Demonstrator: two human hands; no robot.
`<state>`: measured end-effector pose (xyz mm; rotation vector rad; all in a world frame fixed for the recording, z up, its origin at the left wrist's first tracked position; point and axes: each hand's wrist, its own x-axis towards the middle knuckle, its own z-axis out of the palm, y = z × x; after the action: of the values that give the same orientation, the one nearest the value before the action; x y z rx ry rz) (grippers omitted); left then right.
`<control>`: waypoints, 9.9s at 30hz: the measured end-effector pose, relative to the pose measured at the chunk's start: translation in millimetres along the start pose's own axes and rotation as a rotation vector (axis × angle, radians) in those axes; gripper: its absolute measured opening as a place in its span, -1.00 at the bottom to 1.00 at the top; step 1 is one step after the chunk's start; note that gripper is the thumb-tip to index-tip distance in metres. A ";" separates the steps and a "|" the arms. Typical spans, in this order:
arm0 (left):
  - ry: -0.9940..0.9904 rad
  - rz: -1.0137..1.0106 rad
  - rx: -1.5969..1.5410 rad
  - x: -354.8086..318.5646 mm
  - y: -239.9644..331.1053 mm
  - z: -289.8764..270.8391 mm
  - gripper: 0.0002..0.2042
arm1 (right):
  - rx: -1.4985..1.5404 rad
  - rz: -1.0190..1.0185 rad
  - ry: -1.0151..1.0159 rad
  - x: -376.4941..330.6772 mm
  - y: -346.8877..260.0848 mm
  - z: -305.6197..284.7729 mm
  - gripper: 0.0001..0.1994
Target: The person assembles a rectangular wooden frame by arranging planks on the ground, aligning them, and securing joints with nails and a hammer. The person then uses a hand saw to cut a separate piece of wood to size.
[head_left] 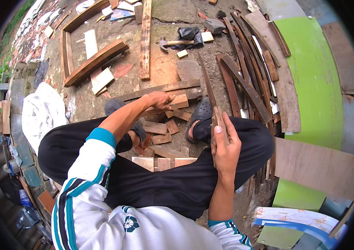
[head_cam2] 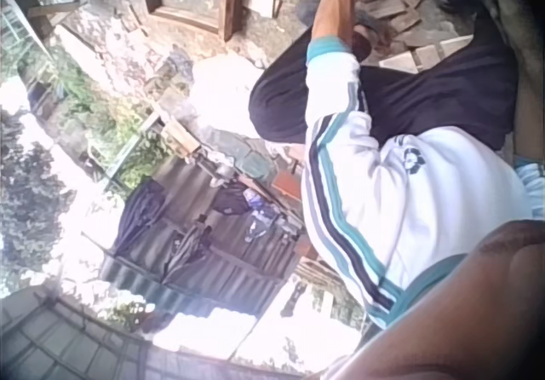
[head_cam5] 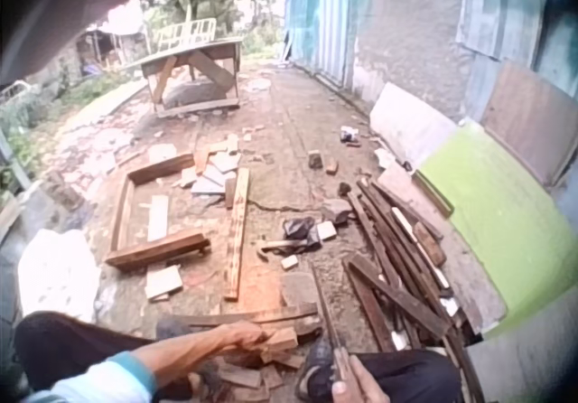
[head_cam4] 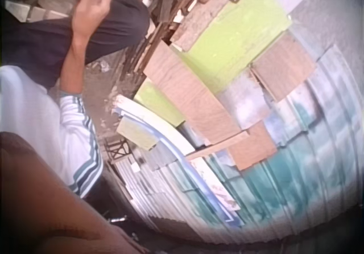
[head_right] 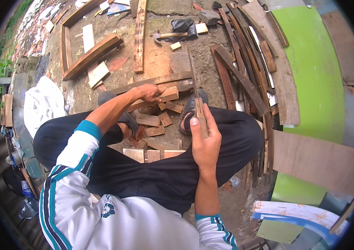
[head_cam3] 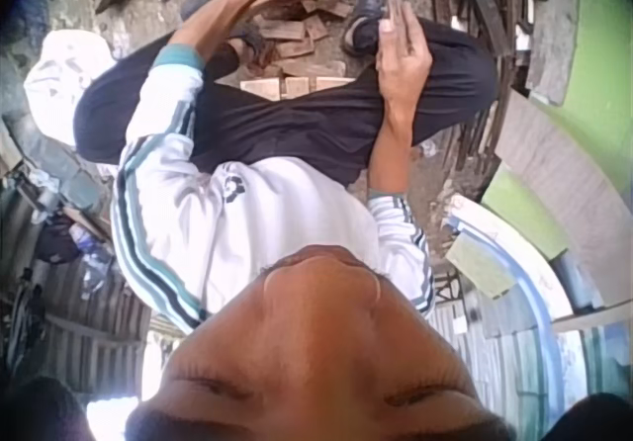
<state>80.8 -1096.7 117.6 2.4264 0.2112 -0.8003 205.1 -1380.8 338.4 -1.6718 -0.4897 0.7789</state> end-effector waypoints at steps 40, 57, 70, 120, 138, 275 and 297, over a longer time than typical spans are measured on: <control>0.984 -0.327 -0.254 39.9 -11.6 53.1 -0.61 | -0.491 -0.115 -0.053 -18.5 62.3 94.0 -0.53; 0.985 -0.244 -0.176 51.6 -17.4 46.6 -0.65 | -0.583 0.157 -0.161 -27.1 -1.2 110.4 -0.41; 1.094 -0.109 -0.103 51.6 -18.0 51.5 -0.68 | -0.568 0.118 -0.285 -24.1 -35.0 116.6 -0.36; 0.873 -0.315 -0.210 55.8 -13.3 42.3 -0.64 | -0.438 0.247 -0.192 -15.5 47.8 100.1 -0.49; 0.844 -0.339 -0.176 58.0 -8.3 41.7 -0.65 | -0.304 -0.074 -0.017 16.9 107.3 112.7 -0.43; 0.802 -0.785 -0.469 67.6 -4.9 22.4 -0.56 | -0.215 0.117 -0.085 -18.5 109.6 92.7 -0.56; 0.827 -0.793 -0.464 68.7 -4.8 21.0 -0.56 | -0.204 0.156 -0.075 2.1 97.8 100.8 -0.57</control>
<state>124.4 -1106.5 61.1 2.0404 1.5410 0.0514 125.8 -1334.0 232.3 -1.8916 -0.5088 0.9339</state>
